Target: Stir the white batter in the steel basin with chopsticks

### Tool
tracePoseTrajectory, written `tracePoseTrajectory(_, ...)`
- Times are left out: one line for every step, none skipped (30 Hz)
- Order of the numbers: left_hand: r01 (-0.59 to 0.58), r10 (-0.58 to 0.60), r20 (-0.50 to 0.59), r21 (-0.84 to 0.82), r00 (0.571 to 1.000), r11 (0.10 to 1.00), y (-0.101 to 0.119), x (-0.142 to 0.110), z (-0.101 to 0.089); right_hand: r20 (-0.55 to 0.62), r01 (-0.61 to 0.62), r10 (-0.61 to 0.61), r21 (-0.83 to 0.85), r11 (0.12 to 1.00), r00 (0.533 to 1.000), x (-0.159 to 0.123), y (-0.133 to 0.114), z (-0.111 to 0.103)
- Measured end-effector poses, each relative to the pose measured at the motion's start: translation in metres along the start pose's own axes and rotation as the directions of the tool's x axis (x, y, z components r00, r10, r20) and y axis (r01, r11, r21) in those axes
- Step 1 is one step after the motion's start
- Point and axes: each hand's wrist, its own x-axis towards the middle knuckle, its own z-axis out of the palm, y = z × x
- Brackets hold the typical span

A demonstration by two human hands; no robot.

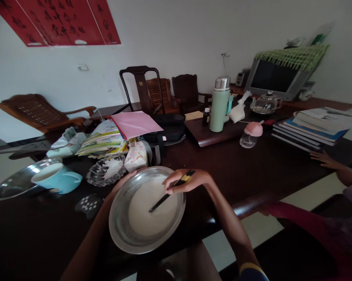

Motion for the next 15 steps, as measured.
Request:
tracePoseTrajectory(0.001,-0.001,-0.001,0.001,1.000,1.000,0.000,0.000,0.001,-0.011,-0.006,0.006,-0.018,1.000,1.000,0.009,0.001,0.006)
tracePoseTrajectory(0.002,-0.002,-0.002,0.003,1.000,1.000,0.001,0.000,0.002,-0.054,-0.032,0.029,-0.056,0.998,0.998,0.015,0.003,0.011)
tracePoseTrajectory(0.001,-0.001,-0.006,0.004,1.000,1.000,0.002,-0.001,0.003,-0.105,-0.066,0.056,-0.097,0.993,0.993,0.018,0.004,0.012)
tracePoseTrajectory(0.004,-0.004,-0.007,0.004,1.000,1.000,0.003,-0.001,0.004,-0.160,-0.109,0.087,-0.135,0.985,0.983,0.016,0.006,0.010)
tracePoseTrajectory(0.012,-0.012,-0.010,0.002,1.000,1.000,0.004,-0.002,0.005,-0.205,-0.153,0.119,-0.161,0.975,0.971,0.011,0.008,0.006)
tracePoseTrajectory(0.018,-0.018,-0.020,-0.003,1.000,1.000,0.005,-0.003,0.005,-0.240,-0.189,0.145,-0.173,0.967,0.960,0.003,0.009,-0.001)
tracePoseTrajectory(0.028,-0.029,-0.029,-0.006,0.999,1.000,0.005,-0.004,0.005,-0.255,-0.212,0.165,-0.169,0.963,0.953,-0.006,0.010,-0.008)
tracePoseTrajectory(0.035,-0.035,-0.036,-0.006,0.999,0.999,0.005,-0.004,0.005,-0.261,-0.219,0.173,-0.157,0.963,0.950,-0.016,0.010,-0.015)
tracePoseTrajectory(0.034,-0.034,-0.042,-0.003,0.999,0.999,0.004,-0.004,0.005,-0.246,-0.206,0.167,-0.141,0.968,0.955,-0.023,0.009,-0.020)
tracePoseTrajectory(0.027,-0.027,-0.038,0.003,0.999,1.000,0.004,-0.005,0.004,-0.211,-0.176,0.148,-0.122,0.977,0.966,-0.026,0.008,-0.022)
tracePoseTrajectory(0.015,-0.015,-0.025,0.010,1.000,1.000,0.004,-0.004,0.004,-0.167,-0.133,0.115,-0.099,0.986,0.979,-0.026,0.007,-0.020)
tracePoseTrajectory(0.004,-0.004,-0.008,0.019,1.000,1.000,0.003,-0.004,0.004,-0.117,-0.084,0.076,-0.071,0.994,0.990,-0.021,0.007,-0.016)
tracePoseTrajectory(-0.005,0.005,0.006,0.025,1.000,1.000,0.003,-0.004,0.003,-0.076,-0.040,0.036,-0.042,0.998,0.996,-0.013,0.006,-0.010)
tracePoseTrajectory(-0.009,0.008,0.016,0.028,1.000,1.000,0.002,-0.003,0.003,-0.052,-0.004,0.003,-0.015,1.000,0.999,-0.003,0.006,-0.002)
tracePoseTrajectory(-0.007,0.007,0.018,0.030,1.000,1.000,0.002,-0.003,0.003,-0.057,0.014,-0.014,0.002,1.000,0.998,0.007,0.007,0.006)
